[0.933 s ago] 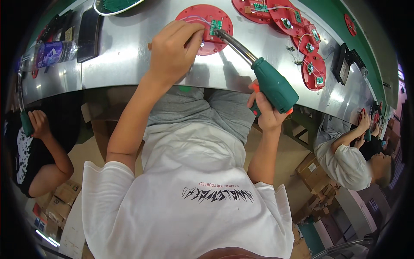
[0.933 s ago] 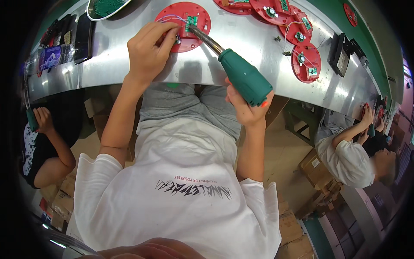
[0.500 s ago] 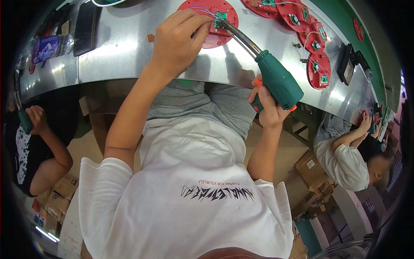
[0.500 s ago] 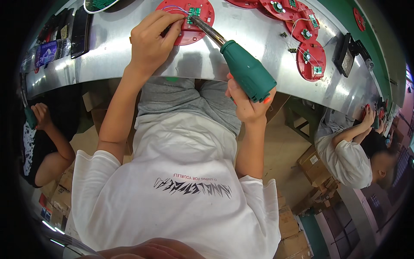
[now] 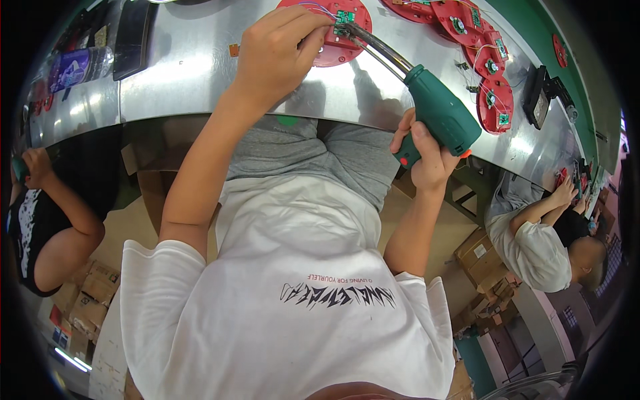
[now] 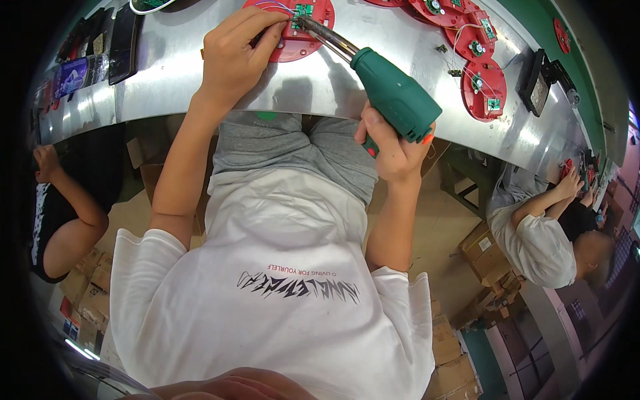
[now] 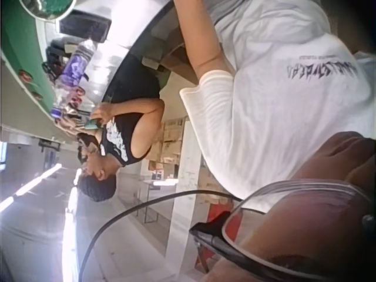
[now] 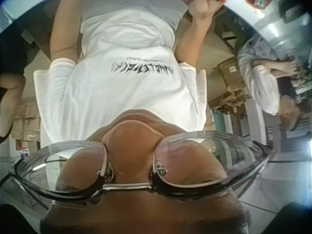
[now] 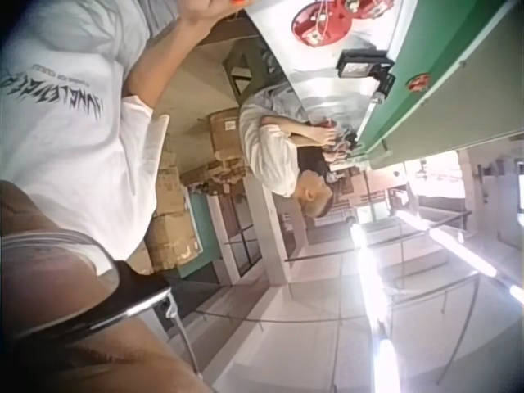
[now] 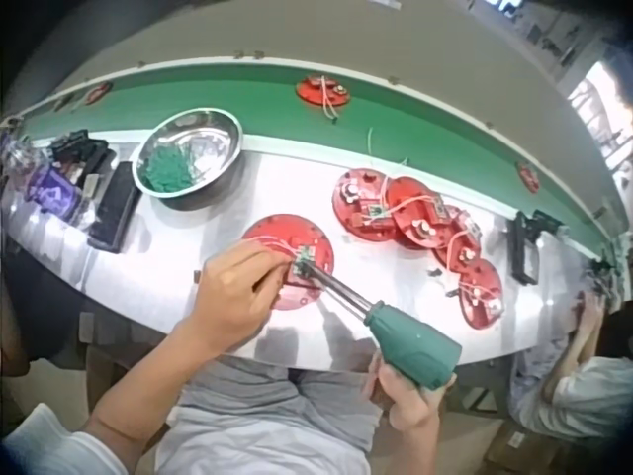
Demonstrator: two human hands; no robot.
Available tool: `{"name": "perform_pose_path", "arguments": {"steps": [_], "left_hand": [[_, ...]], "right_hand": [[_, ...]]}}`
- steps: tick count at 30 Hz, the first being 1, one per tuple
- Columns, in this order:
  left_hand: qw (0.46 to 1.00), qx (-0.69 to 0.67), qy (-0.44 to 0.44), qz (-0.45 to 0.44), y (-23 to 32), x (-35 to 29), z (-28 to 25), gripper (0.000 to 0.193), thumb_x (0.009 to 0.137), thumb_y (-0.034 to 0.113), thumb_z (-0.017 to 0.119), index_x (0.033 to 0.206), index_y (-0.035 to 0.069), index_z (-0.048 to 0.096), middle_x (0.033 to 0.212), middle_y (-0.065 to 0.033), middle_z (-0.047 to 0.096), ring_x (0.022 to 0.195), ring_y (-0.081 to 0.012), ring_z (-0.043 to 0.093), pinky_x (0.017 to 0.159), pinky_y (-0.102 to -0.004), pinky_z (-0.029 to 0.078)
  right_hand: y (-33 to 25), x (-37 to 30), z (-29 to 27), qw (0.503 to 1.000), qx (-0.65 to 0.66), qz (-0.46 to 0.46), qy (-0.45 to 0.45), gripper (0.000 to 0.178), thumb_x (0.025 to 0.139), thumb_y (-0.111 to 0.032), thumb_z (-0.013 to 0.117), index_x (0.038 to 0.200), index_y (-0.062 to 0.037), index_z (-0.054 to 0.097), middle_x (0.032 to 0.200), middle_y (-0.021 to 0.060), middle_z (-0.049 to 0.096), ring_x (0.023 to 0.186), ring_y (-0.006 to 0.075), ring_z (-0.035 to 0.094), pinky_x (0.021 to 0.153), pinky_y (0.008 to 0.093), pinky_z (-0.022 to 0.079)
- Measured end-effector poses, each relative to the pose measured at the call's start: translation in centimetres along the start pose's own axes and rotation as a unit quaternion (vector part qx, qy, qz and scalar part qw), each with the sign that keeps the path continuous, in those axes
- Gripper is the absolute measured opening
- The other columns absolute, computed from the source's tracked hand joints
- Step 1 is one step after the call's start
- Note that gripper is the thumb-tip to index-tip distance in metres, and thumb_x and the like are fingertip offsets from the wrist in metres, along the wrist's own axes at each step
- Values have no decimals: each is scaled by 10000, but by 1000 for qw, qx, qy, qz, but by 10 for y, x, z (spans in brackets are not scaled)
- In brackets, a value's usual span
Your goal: The person retrieves circular plastic bases with circuit boards from a conveyor belt, positions wires onto the boards by hand, and solders them using a soldering gun.
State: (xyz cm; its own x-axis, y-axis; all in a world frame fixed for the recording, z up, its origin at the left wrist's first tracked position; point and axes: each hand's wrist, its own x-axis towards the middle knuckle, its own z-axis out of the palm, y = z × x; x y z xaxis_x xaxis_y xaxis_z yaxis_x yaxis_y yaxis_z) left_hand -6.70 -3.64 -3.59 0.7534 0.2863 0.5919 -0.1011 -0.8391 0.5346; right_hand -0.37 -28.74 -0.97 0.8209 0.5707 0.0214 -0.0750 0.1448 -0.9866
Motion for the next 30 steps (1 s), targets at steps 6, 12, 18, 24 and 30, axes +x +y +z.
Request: {"name": "perform_pose_path", "arguments": {"steps": [6, 12, 18, 24, 30], "left_hand": [[1000, -10, 13, 18, -10, -4, 4, 133, 854, 42, 689, 978, 29, 736, 889, -97, 721, 783, -250, 694, 695, -317, 552], [1000, -24, 9, 19, -11, -4, 4, 137, 851, 30, 691, 979, 22, 737, 882, -104, 720, 781, -251, 696, 700, -321, 552], [1000, -23, 11, 13, -9, -5, 3, 135, 849, 28, 693, 975, 24, 742, 867, -106, 717, 770, -247, 695, 697, -319, 551], [1000, -28, 10, 3, -6, -3, 2, 132, 847, 31, 696, 970, 25, 744, 864, -107, 718, 767, -251, 694, 698, -322, 552], [999, -28, 14, 10, -7, -3, 2, 128, 847, 30, 694, 965, 21, 743, 870, -115, 720, 774, -259, 695, 708, -331, 551]], "right_hand": [[-1, -4, 6, 998, 29, -24, 43, 285, 874, -4, 613, 1145, 85, 618, 860, 157, 682, 520, 172, 589, 489, 297, 479], [1, -6, -1, 999, -1, -49, 8, 293, 869, 21, 602, 1153, 90, 623, 890, 164, 697, 526, 168, 602, 482, 291, 486], [7, -4, -6, 994, -76, -55, -57, 401, 895, -46, 600, 1264, 99, 545, 1016, 214, 655, 581, 226, 619, 501, 315, 490], [0, 0, -2, 998, -44, -32, -17, 233, 873, 13, 614, 1090, 91, 643, 800, 105, 682, 518, 142, 594, 480, 269, 469], [-1, -3, -4, 1000, -4, -20, -8, 282, 897, -16, 618, 1160, 86, 623, 923, 154, 696, 547, 177, 610, 491, 290, 475]]}}
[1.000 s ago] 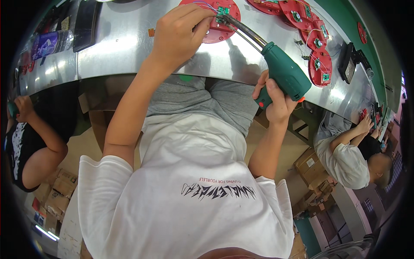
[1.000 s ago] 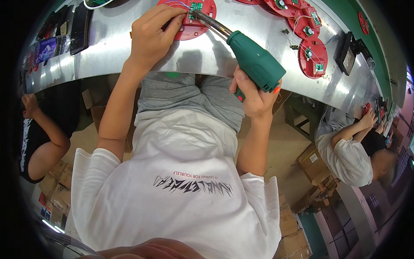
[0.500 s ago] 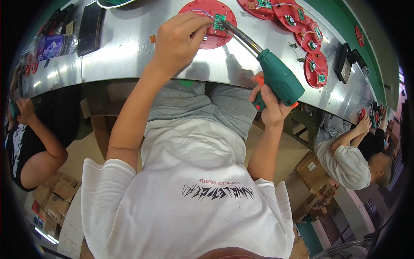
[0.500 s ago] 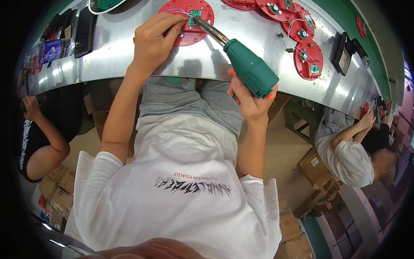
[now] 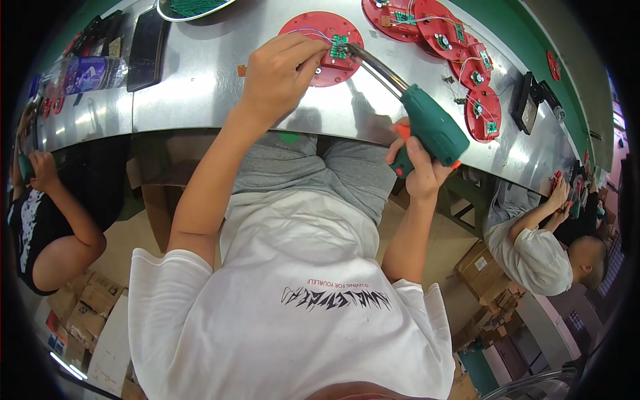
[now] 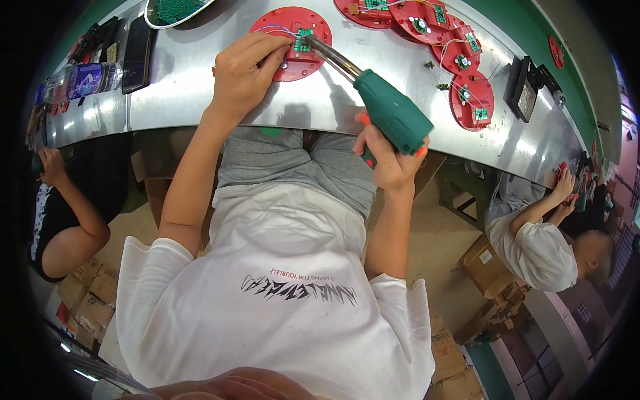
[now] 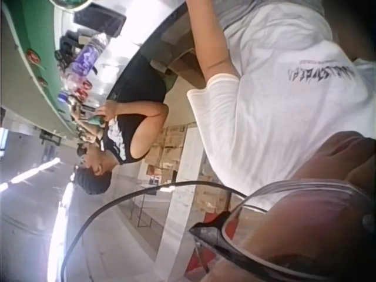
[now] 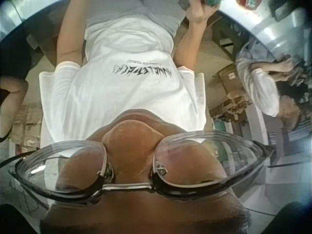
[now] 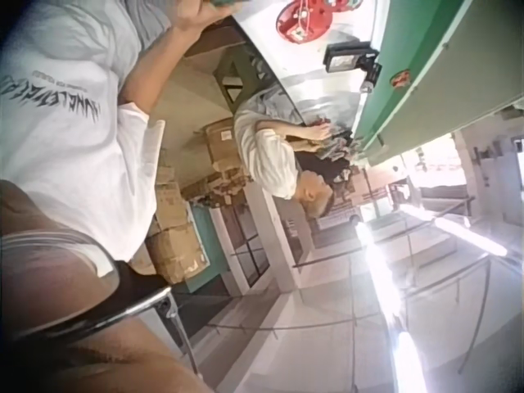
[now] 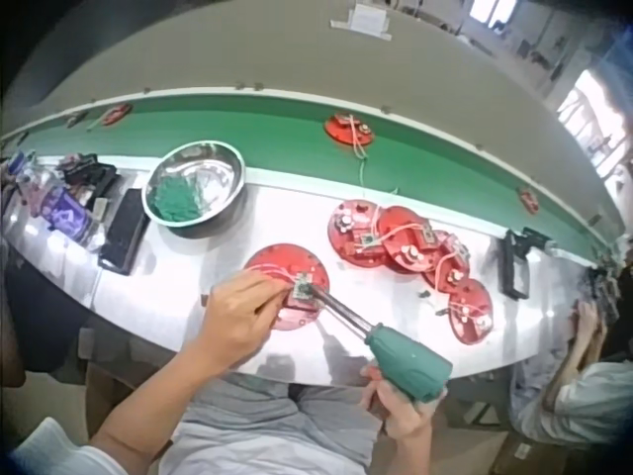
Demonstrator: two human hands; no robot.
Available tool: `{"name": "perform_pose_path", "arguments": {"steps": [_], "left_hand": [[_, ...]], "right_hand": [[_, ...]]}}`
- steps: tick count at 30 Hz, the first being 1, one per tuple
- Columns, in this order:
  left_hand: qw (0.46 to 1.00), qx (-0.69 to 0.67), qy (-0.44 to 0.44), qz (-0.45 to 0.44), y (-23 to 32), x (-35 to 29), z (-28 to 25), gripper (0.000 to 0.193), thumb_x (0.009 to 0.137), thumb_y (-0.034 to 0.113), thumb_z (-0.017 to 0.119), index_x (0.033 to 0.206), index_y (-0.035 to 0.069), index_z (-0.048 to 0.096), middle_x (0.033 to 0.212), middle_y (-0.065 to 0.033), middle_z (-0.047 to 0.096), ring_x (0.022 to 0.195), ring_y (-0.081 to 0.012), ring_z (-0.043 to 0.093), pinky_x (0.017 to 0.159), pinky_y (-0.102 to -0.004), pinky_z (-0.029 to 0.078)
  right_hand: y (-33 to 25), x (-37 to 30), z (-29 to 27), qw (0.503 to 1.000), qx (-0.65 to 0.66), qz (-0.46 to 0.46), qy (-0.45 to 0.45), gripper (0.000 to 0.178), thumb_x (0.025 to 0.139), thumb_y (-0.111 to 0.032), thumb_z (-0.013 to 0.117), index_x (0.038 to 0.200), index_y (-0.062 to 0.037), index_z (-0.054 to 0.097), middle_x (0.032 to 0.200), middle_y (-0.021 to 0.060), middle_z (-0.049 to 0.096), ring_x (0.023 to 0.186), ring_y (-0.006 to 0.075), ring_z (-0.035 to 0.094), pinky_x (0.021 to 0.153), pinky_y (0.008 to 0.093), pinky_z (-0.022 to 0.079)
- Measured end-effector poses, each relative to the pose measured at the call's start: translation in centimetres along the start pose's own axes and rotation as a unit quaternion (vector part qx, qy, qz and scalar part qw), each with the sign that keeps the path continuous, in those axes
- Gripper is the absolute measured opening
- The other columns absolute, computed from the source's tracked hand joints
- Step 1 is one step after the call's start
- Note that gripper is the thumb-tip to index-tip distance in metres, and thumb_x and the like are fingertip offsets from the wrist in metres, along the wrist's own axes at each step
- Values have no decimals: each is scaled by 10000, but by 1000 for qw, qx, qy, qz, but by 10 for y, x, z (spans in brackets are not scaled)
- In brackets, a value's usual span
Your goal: The person retrieves circular plastic bases with circuit boards from a conveyor belt, positions wires onto the boards by hand, and solders them using a soldering gun.
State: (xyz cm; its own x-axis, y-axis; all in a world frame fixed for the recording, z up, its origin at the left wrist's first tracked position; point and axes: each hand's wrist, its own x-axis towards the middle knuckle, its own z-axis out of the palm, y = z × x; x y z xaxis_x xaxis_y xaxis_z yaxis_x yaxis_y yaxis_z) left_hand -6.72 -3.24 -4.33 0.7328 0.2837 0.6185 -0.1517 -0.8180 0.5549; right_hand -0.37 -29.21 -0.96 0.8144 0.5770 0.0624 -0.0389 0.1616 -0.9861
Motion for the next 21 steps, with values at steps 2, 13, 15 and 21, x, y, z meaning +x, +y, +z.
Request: {"name": "perform_pose_path", "arguments": {"steps": [2, 13, 15, 21], "left_hand": [[1000, -4, 0, 1, 0, 0, 0, 127, 848, 29, 693, 965, 19, 743, 871, -117, 721, 777, -262, 695, 711, -333, 551], [1000, -9, -12, -16, 3, 0, -2, 135, 847, 15, 694, 974, 14, 741, 890, -120, 717, 793, -273, 695, 719, -345, 549], [1000, -9, -13, -16, 4, 0, -2, 137, 847, 13, 694, 976, 15, 741, 894, -121, 716, 795, -274, 695, 719, -346, 549], [1000, -4, -10, -30, 11, 4, -3, 130, 831, 19, 698, 955, 15, 737, 883, -122, 706, 791, -284, 686, 711, -359, 545]], "right_hand": [[3, -4, -5, 999, 36, -34, 12, 323, 907, -23, 614, 1213, 81, 596, 1028, 190, 684, 576, 198, 619, 501, 293, 481], [2, -2, -26, 994, 31, -73, 69, 343, 919, -46, 603, 1229, 98, 572, 1026, 207, 669, 579, 223, 617, 487, 318, 499], [2, -2, -31, 994, 22, -79, 77, 359, 922, -55, 599, 1241, 104, 555, 1020, 209, 668, 572, 226, 616, 478, 317, 498], [7, 0, -49, 989, 27, -91, 115, 380, 923, -55, 576, 1267, 101, 528, 1009, 216, 662, 560, 234, 618, 471, 319, 503]]}}
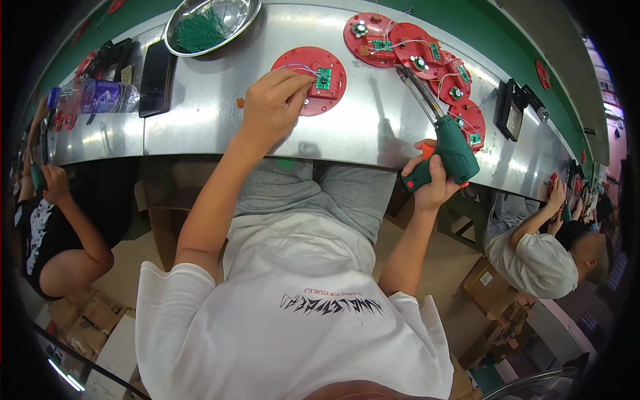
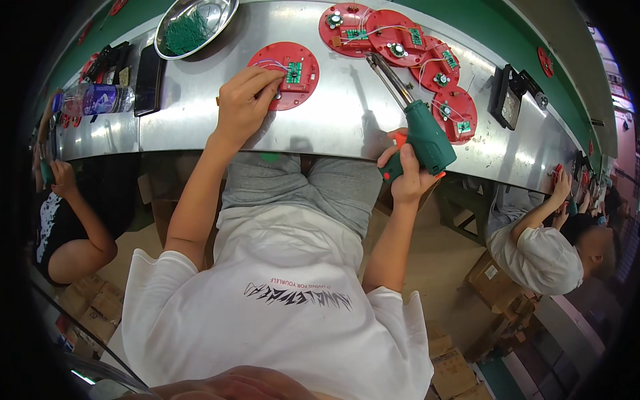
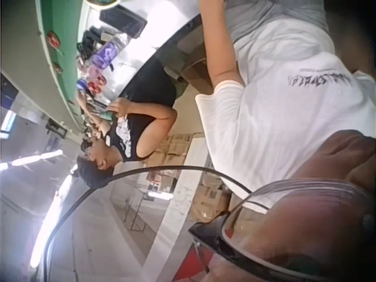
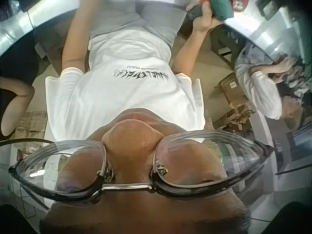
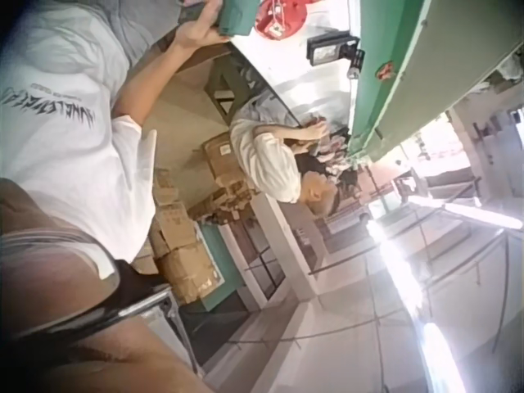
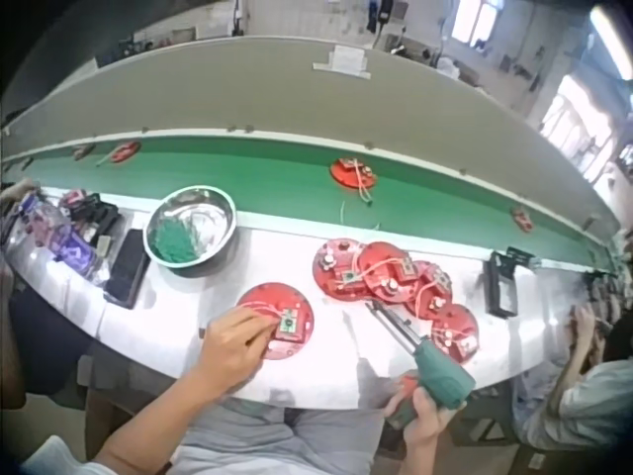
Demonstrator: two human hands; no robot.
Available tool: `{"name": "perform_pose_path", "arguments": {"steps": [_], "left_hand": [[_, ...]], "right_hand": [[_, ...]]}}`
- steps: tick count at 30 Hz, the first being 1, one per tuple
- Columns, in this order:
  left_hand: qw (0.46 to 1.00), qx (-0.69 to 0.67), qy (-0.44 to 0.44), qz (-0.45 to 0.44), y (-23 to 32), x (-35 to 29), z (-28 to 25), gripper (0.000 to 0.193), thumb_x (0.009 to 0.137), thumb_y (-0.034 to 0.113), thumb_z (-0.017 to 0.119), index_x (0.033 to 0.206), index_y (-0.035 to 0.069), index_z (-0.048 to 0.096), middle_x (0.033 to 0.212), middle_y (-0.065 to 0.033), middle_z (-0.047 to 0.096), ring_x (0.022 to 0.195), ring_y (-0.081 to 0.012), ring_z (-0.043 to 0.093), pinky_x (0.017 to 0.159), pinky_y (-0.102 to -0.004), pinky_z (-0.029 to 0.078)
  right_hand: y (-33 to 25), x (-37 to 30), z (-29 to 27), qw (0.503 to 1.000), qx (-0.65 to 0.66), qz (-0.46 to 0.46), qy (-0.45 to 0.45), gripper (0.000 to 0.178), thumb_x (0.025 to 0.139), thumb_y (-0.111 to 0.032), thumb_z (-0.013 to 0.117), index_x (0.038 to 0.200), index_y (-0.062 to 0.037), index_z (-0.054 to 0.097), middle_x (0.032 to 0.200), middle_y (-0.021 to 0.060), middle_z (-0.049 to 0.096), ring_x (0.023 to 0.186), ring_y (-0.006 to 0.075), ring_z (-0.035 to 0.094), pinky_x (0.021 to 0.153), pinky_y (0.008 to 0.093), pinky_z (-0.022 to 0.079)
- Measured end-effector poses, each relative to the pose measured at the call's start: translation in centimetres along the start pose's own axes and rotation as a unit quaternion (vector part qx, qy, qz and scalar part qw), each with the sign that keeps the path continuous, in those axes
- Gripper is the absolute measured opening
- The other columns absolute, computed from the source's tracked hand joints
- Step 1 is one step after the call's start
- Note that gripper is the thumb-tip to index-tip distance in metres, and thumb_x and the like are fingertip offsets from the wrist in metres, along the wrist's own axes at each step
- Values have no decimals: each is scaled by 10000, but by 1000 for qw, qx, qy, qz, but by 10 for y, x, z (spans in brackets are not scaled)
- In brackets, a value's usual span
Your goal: The person retrieves circular plastic bases with circuit boards from a conveyor belt, positions wires onto the boards by hand, and solders them using a soldering gun.
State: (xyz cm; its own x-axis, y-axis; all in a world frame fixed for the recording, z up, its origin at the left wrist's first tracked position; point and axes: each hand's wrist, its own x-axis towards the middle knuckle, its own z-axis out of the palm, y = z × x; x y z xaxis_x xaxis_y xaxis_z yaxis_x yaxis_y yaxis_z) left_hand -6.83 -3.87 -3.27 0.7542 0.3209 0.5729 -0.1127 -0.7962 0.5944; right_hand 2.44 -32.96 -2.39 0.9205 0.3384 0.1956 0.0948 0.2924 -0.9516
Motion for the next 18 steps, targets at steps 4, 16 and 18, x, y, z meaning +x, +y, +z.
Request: {"name": "perform_pose_path", "arguments": {"steps": [4, 16, 18], "left_hand": [[1000, -4, -4, -30, 3, 3, -1, 102, 811, 29, 705, 911, 17, 725, 860, -117, 689, 782, -291, 671, 700, -375, 539], [956, 99, -267, 64, -5, 68, -21, 424, 662, 249, 771, 1048, 96, 683, 1058, -124, 638, 1112, -328, 540, 1017, -437, 349], [971, 108, -200, 74, -7, 105, -18, 386, 659, 250, 766, 994, 76, 688, 1015, -131, 649, 1063, -335, 563, 973, -439, 397]], "right_hand": [[2, 5, -15, 1000, 7, -8, 23, 392, 923, -54, 546, 1282, 100, 514, 1012, 225, 653, 550, 246, 619, 470, 325, 506], [22, 24, -47, 978, 60, -68, 186, 367, 989, -211, 455, 1222, 68, 502, 986, 218, 603, 475, 219, 574, 410, 328, 478], [15, 26, -45, 969, 111, -95, 201, 400, 957, -156, 501, 1280, 78, 476, 979, 206, 619, 486, 231, 588, 436, 329, 492]]}}
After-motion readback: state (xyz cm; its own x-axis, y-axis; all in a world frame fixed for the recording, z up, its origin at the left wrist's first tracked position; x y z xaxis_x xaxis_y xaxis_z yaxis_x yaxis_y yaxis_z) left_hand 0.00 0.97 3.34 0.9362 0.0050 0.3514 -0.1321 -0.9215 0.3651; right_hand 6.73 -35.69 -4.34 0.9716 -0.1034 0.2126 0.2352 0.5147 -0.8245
